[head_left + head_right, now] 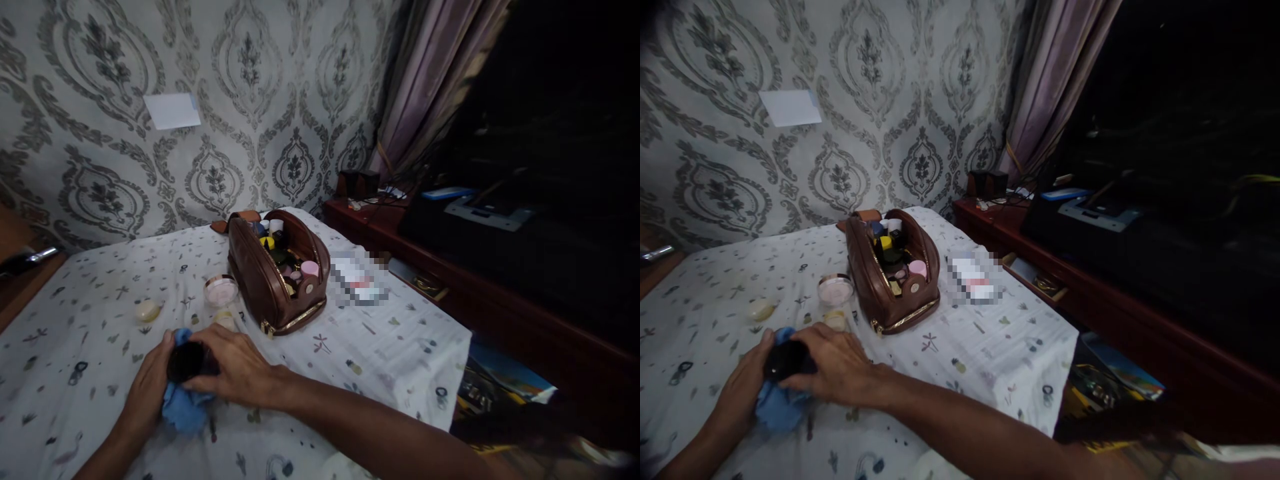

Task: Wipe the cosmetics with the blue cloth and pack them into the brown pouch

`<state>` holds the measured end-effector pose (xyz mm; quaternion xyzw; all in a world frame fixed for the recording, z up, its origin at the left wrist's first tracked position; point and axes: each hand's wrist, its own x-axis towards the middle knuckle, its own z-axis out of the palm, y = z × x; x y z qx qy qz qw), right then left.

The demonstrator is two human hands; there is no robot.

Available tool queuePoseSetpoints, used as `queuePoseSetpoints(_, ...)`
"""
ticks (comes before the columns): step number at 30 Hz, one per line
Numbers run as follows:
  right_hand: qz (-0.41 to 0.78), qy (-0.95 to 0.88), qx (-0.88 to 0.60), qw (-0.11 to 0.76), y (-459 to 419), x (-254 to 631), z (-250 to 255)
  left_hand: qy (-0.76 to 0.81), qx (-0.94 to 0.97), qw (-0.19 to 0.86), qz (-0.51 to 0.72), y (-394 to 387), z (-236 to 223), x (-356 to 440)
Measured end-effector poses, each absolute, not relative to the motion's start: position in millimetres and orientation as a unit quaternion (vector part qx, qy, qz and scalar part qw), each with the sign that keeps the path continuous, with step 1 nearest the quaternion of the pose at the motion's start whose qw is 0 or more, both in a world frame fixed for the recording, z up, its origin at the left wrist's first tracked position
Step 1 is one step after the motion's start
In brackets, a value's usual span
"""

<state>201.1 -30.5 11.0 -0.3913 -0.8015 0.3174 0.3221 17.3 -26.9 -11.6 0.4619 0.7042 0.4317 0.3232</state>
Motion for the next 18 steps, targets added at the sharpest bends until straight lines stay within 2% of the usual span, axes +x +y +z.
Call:
queuePoseSetpoints(4, 0.338, -0.781, -0.390, 0.351, -29.0, 199.7, 7.0, 0.697, 0.450, 0.348, 0.436, -27.1, -7.0, 17.4)
queuePoseSetpoints(9, 0.334, -0.777, -0.379, 0.375, -27.1, 196.6, 1.3, 0.584, 0.535, 0.424, 0.440, -28.0, 5.1, 23.9)
queuePoseSetpoints(14, 0.340, -0.760, -0.363, 0.419, -28.6, 193.2, -2.7, 0.576, 0.582, 0.361, 0.447, -26.4, 11.8, 26.6)
queuePoseSetpoints(18, 0.375, -0.736, -0.394, 0.404, -31.6, 195.1, -0.6, 0.601, 0.571, 0.314, 0.463, -29.2, 10.6, 27.4)
